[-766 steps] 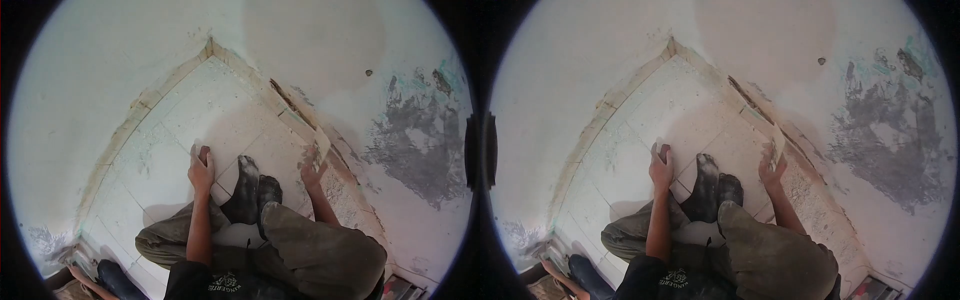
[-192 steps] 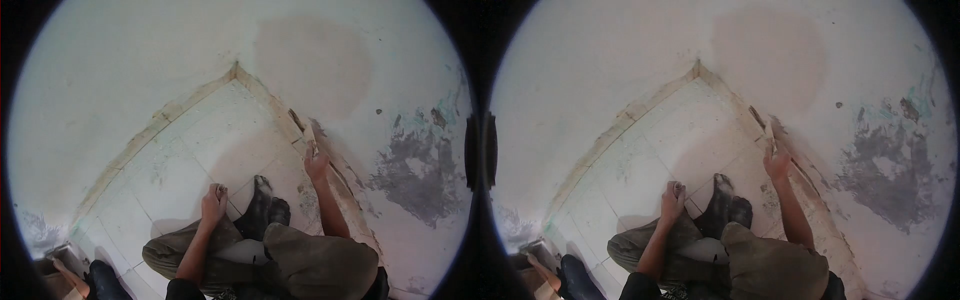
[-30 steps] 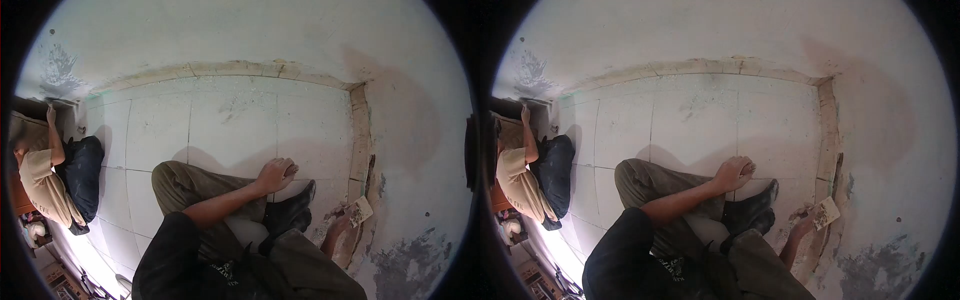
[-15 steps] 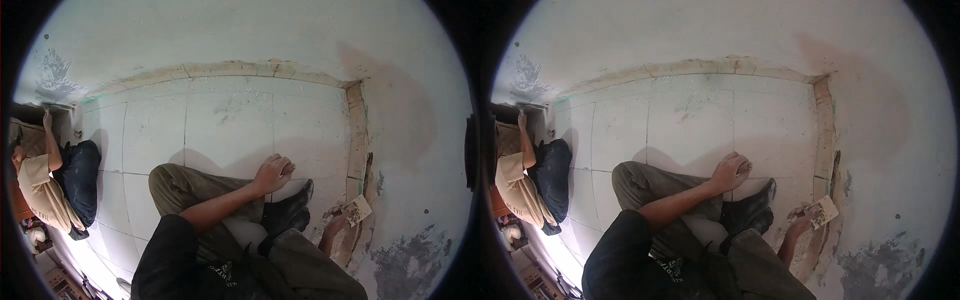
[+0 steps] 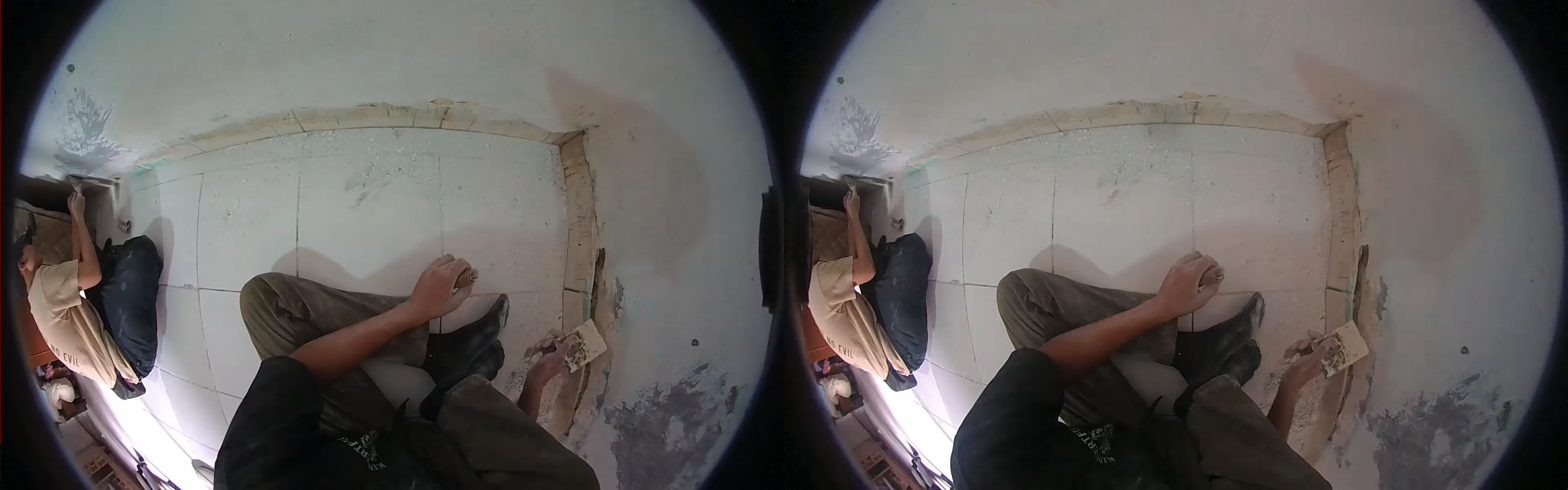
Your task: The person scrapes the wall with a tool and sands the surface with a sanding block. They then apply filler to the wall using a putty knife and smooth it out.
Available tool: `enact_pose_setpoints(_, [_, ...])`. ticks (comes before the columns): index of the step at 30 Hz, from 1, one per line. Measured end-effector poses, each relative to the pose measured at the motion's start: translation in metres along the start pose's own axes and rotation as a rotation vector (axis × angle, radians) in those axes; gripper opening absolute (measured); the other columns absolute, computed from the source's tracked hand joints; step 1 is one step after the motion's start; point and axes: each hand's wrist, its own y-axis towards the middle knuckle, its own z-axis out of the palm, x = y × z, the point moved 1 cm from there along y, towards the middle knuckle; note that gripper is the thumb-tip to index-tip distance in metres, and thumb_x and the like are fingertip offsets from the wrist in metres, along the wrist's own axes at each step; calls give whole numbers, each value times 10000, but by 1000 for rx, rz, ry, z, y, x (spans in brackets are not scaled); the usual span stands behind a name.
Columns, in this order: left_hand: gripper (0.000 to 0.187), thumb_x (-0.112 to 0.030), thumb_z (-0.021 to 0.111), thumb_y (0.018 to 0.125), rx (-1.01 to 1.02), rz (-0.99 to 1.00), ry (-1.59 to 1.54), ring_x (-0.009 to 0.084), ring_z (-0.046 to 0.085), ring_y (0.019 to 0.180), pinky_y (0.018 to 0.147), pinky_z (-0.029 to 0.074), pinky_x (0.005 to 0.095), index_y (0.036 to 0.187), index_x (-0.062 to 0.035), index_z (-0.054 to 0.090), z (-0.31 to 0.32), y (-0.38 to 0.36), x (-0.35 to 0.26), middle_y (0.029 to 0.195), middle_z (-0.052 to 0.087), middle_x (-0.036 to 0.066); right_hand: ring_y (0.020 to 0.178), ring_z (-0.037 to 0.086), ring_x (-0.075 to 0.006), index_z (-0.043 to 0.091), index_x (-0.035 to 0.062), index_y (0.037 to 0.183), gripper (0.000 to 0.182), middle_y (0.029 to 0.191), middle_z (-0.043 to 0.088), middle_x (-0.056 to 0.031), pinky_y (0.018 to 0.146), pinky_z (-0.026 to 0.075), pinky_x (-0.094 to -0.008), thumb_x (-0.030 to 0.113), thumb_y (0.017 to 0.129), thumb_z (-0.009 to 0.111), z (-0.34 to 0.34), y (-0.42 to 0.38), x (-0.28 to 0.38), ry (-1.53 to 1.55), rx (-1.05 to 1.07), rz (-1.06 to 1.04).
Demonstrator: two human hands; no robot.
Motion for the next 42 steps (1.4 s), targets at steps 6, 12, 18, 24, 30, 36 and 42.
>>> enact_pose_setpoints(6, [151, -89, 631, 748, -6, -1, 14, 297, 555, 789, 700, 462, 401, 861, -38, 546, -1, 1, -3, 786, 579, 101, 476, 439, -159, 541, 36, 875, 455, 575, 425, -23, 414, 372, -294, 467, 950, 417, 2, -2, 2, 18, 29, -22])
enact_pose_setpoints(12, [151, -78, 628, 743, -9, 14, -21, 296, 554, 781, 680, 464, 395, 862, -38, 543, -2, 1, -2, 772, 573, 104, 491, 446, -147, 534, 33, 895, 456, 579, 423, -19, 413, 366, -275, 462, 957, 391, -1, 2, -5, -32, 30, 18])
enact_pose_setpoints(18, [150, -80, 625, 748, -4, -1, -29, 309, 554, 773, 680, 462, 394, 871, -33, 552, -3, 2, -4, 780, 577, 112, 513, 434, -128, 537, 18, 954, 472, 622, 447, -15, 448, 357, -252, 459, 966, 369, -10, 7, -22, -151, 98, -10])
enact_pose_setpoints(24, [156, -96, 635, 759, 9, -91, -69, 298, 582, 726, 648, 472, 398, 888, -37, 569, 5, -7, 2, 785, 576, 127, 667, 441, -141, 539, -2, 1037, 596, 798, 478, -40, 590, 397, -269, 506, 973, 233, -27, 5, -65, -430, 37, -549])
enact_pose_setpoints(30, [129, -89, 624, 791, 84, -137, -77, 294, 606, 727, 634, 475, 388, 895, -32, 575, 11, -4, 8, 775, 591, 138, 1058, 449, -226, 400, 5, 1265, 455, 1206, 469, -134, 930, 363, -383, 366, 1004, 309, -53, 12, -18, -472, 4, -851])
enact_pose_setpoints(36, [144, -87, 629, 788, 20, -72, 14, 358, 583, 770, 676, 460, 407, 876, -1, 554, 3, 2, -2, 790, 581, 167, 911, 532, -207, 486, -33, 1159, 357, 1007, 574, -120, 833, 435, -329, 266, 993, 384, -14, 5, 19, -250, -105, -387])
enact_pose_setpoints(42, [133, -86, 625, 797, 40, -103, -6, 349, 578, 763, 670, 456, 402, 867, -2, 549, 6, 0, 1, 799, 585, 167, 723, 550, -163, 530, -36, 1079, 307, 886, 603, -85, 657, 449, -270, 233, 984, 415, -34, -3, 23, -319, -178, -461])
